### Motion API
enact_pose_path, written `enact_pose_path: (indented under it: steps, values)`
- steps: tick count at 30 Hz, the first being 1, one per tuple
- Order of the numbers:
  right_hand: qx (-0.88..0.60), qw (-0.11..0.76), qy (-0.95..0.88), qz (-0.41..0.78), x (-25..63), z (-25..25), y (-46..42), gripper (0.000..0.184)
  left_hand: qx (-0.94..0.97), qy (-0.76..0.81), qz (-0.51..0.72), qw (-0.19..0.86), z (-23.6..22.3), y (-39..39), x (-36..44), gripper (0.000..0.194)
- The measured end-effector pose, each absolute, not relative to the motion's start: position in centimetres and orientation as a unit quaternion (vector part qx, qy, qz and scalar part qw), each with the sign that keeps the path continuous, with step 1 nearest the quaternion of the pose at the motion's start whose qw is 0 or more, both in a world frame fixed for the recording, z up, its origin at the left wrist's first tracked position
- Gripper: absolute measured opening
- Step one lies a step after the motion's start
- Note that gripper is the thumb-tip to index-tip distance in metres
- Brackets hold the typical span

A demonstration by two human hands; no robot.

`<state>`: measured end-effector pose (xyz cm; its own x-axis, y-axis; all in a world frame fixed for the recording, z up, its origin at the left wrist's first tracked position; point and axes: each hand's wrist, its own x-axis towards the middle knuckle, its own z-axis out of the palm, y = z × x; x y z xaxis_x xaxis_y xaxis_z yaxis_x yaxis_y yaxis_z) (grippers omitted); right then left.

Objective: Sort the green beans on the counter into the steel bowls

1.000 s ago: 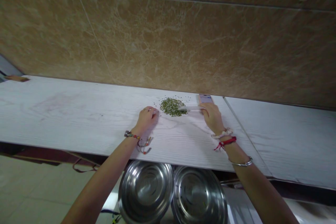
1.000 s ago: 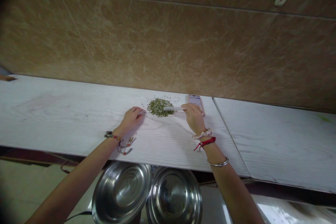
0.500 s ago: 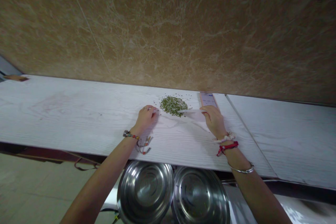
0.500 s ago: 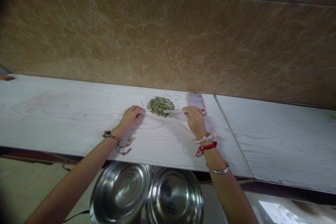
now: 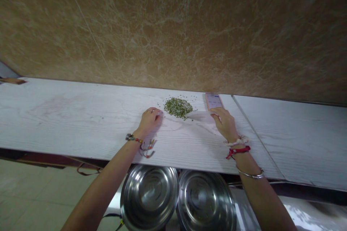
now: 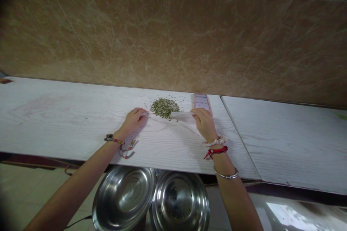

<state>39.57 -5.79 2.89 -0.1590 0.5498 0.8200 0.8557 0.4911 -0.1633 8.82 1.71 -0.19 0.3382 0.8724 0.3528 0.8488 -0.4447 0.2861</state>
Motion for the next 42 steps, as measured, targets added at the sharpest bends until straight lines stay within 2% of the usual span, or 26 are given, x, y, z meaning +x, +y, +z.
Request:
enact_pose_path:
  steps: [18, 27, 42]
  values:
    - [-0.485, 0.427, -0.748, -0.149, 39.5, 3.0, -6.1, 0.019, 0.823, 0.518, 0.23, 0.032, 0.3, 1.5, 8.8, 0.03]
    - [-0.437, 0.419, -0.778, -0.169, 38.1, 3.3, -6.4, 0.02, 0.82, 0.529, 0.214, 0.041, 0.6, 1.3, 9.1, 0.032]
    - [-0.477, 0.406, -0.769, -0.129, 38.4, 3.5, -6.6, 0.022, 0.816, 0.532, 0.224, 0.022, 0.1, 1.6, 8.9, 0.032]
